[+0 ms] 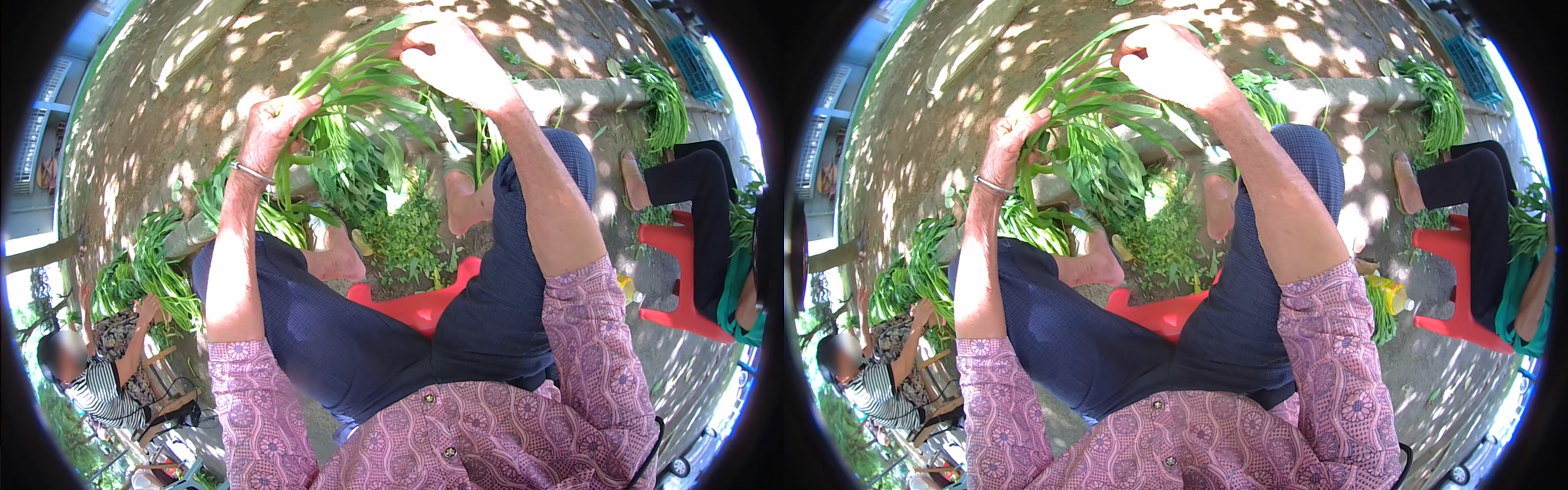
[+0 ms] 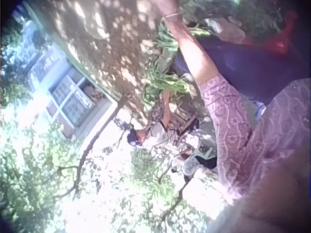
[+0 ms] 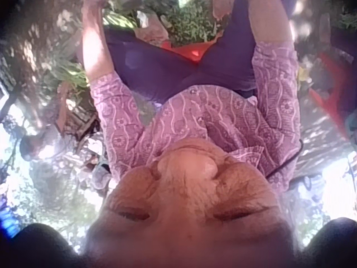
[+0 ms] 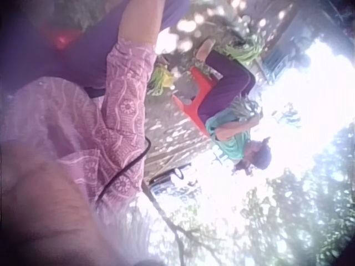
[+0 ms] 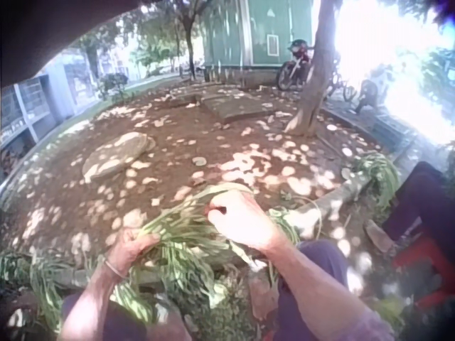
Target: The person strips leaves and stems from bunches of green leafy vegetables by hand while seated outdoors, accumulating the processed parts in piles.
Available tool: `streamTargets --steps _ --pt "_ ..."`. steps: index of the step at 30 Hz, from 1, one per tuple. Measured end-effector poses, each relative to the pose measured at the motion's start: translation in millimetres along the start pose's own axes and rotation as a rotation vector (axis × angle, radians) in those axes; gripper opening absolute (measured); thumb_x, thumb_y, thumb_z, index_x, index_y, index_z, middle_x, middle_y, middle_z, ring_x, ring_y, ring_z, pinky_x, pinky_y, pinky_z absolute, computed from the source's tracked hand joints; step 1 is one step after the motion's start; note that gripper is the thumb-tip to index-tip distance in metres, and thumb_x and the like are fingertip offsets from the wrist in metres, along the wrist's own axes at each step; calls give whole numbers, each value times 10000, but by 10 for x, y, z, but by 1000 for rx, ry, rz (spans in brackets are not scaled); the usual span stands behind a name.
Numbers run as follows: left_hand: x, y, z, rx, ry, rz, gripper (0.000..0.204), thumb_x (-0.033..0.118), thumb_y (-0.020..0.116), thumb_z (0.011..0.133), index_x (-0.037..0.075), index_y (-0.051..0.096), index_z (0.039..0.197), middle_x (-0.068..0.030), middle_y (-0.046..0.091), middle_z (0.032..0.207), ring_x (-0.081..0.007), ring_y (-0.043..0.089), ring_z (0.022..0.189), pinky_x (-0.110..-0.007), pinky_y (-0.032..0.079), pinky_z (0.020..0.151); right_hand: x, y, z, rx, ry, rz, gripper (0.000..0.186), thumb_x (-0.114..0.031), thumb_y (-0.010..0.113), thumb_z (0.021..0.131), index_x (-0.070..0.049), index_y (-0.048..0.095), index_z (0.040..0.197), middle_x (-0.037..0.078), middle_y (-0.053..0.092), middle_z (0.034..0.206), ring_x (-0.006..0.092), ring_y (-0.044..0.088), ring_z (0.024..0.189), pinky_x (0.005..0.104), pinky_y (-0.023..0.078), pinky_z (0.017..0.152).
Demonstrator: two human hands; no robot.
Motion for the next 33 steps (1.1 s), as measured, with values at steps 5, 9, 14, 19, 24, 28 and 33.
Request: streamTargets --steps 5,9,14,19,24,28,33 --pt "-9 7 19 4 5 92 255 269 703 798 63 615 675 47 462 517 -54 424 418 -214 300 393 106 131 27 -155 49 205 247 -236 590 744 -32 675 855 97 626 695 175 585 647 312 463 646" --pt "-18 16 26 16 -13 178 247 270 724 781 50 627 726 50 459 522 -50 416 417 -212 297 391 100 147 26 -286 34 139 261 -237 592 782 -6 672 872 74 637 704 127 575 661 275 462 630" --pt "-68 -12 61 -30 -44 203 231 248 738 767 46 625 773 51 469 544 -39 391 422 -213 286 393 119 152 5 -406 150 158 275 -266 583 807 -8 674 841 21 600 666 78 516 614 254 418 548" --pt "-23 4 48 -3 -39 249 229 251 737 763 62 610 741 55 465 542 -40 391 424 -215 279 393 129 179 -21 -406 137 185 276 -276 595 801 -12 674 822 0 570 630 60 483 578 243 393 517" --pt "-47 -40 62 -18 -21 233 239 257 738 769 69 600 719 61 448 536 -37 388 425 -221 268 390 112 240 -24 -418 205 145 271 -275 602 786 -23 686 842 6 587 647 69 505 598 247 406 537" --pt "-15 -13 47 -40 27 100 262 254 746 774 78 575 683 63 430 534 -34 382 426 -219 261 391 146 261 -9 -331 171 52 267 -253 597 772 -24 692 872 24 617 684 89 537 645 261 436 600" --pt "5 -32 48 -67 21 184 271 298 737 777 69 600 730 50 480 559 -37 409 440 -206 293 409 134 238 8 -244 219 128 301 -296 638 723 -26 688 850 78 651 757 168 591 712 305 469 684"
Point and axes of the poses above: each hand's wrist, its own z-axis towards the middle knuckle, its own y-axis out of the palm, x = y × z, the point moved 4 cm from there along z, towards the middle knuckle
